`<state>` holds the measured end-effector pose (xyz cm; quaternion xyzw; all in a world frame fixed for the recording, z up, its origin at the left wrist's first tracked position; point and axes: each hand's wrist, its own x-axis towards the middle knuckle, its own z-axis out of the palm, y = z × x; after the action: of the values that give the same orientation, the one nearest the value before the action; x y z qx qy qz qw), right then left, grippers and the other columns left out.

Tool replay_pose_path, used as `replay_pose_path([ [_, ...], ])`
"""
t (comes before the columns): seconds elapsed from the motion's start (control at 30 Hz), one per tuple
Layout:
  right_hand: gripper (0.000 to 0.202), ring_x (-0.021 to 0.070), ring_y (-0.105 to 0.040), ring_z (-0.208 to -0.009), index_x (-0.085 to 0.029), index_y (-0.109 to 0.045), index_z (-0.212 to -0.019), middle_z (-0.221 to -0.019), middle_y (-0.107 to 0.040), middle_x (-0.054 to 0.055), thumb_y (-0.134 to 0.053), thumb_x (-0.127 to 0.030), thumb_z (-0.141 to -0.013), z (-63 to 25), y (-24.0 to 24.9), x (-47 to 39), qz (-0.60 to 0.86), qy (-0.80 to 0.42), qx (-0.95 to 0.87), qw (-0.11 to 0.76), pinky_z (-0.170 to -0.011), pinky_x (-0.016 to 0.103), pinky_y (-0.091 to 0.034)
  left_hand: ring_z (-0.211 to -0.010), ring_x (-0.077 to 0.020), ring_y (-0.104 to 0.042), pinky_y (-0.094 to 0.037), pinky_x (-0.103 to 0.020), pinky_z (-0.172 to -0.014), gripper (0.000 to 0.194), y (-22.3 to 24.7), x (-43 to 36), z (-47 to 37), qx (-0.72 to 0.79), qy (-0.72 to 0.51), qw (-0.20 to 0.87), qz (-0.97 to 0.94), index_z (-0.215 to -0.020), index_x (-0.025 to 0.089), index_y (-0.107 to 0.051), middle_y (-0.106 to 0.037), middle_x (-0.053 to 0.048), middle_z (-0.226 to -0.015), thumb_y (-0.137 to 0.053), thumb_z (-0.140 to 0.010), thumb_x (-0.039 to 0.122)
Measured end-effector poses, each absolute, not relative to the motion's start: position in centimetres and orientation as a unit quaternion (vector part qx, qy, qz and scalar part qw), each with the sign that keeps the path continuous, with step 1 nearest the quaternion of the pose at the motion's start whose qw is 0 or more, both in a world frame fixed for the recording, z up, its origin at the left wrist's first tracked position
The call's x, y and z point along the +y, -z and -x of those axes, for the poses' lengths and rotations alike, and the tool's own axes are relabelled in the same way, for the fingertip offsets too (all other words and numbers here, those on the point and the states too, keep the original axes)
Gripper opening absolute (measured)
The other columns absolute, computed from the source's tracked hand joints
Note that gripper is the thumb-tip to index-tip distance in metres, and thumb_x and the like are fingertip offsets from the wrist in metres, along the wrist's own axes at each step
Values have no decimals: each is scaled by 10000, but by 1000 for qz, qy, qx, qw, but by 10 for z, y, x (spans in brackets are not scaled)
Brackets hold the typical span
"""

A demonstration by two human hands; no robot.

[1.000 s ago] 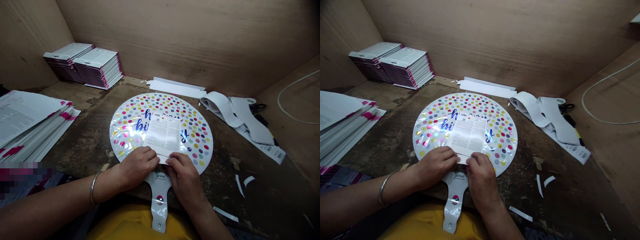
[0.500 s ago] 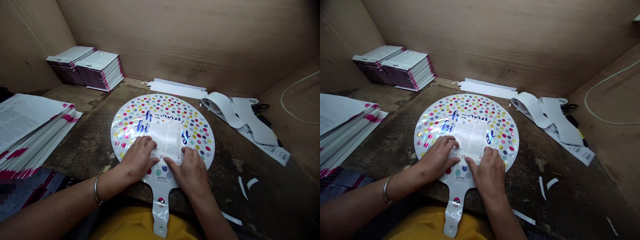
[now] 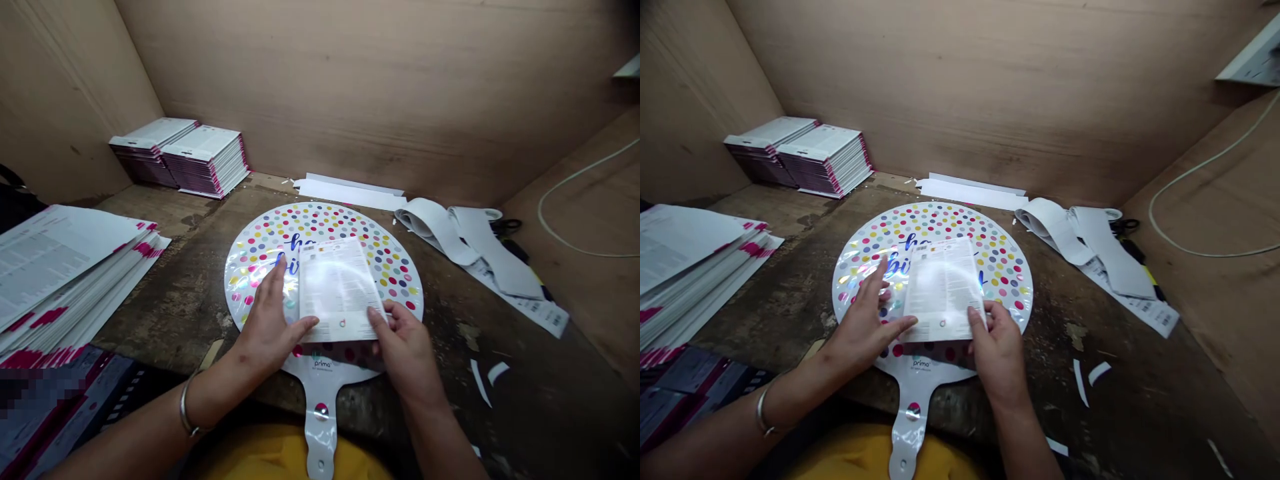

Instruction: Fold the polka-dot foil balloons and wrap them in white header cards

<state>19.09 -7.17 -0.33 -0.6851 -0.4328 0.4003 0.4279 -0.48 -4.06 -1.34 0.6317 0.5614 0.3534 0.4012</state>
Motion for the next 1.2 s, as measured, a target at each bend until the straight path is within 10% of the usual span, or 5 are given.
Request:
replay_pose_path([
  [0.17,325,82,-425,-372,-183,-617,-870,-530,-595,-39,-615,-493,-774,-203,-3,-81,633,-450,-374,507,-351,193,-326,-1038,-305,-602,-496,-433,-871,662,6,-54,-18,387,-394,736,-390,-1260,134,-495,-610,-158,-1182,-745,-679,328],
  [0.53,575,199,-620,-961,-279,-517,-1242,-1126,-657,33,-731,-227,-711,-173,5,-108,435,-621,-194,622,-805,348,-515,-945,-285,-645,-522,-393,-817,481,9,-66,-41,430,-454,700,-345,-1070,118,-617,-678,-130,-1073,-746,-686,377],
  [0.73,502,222,-622,-886,-242,-520,-1234,-1080,-655,78,-663,-350,-766,-195,5,-111,496,-631,-290,521,-740,381,-518,-986,-294,-634,-508,-416,-855,499,16,-68,-42,417,-472,710,-314,-1106,118,-582,-664,-140,-1105,-735,-698,360],
  [0.97,173,235,-515,-985,-219,-662,-954,-1018,-586,81,-612,-237,-789,-204,-16,-107,580,-53,-735,348,-898,407,-418,-1019,-262,-619,-486,-383,-894,410,10,-71,-45,430,-471,659,-398,-1095,133,-590,-665,-106,-1110,-671,-764,361],
  [1.2,209,230,-605,-882,-220,-635,-694,-922,-653,80,-528,-330,-835,-256,-38,-143,579,-382,-670,265,-752,322,-513,-925,-269,-645,-520,-389,-797,466,11,-64,-35,465,-435,671,-380,-1082,133,-588,-666,-117,-1090,-692,-718,404],
])
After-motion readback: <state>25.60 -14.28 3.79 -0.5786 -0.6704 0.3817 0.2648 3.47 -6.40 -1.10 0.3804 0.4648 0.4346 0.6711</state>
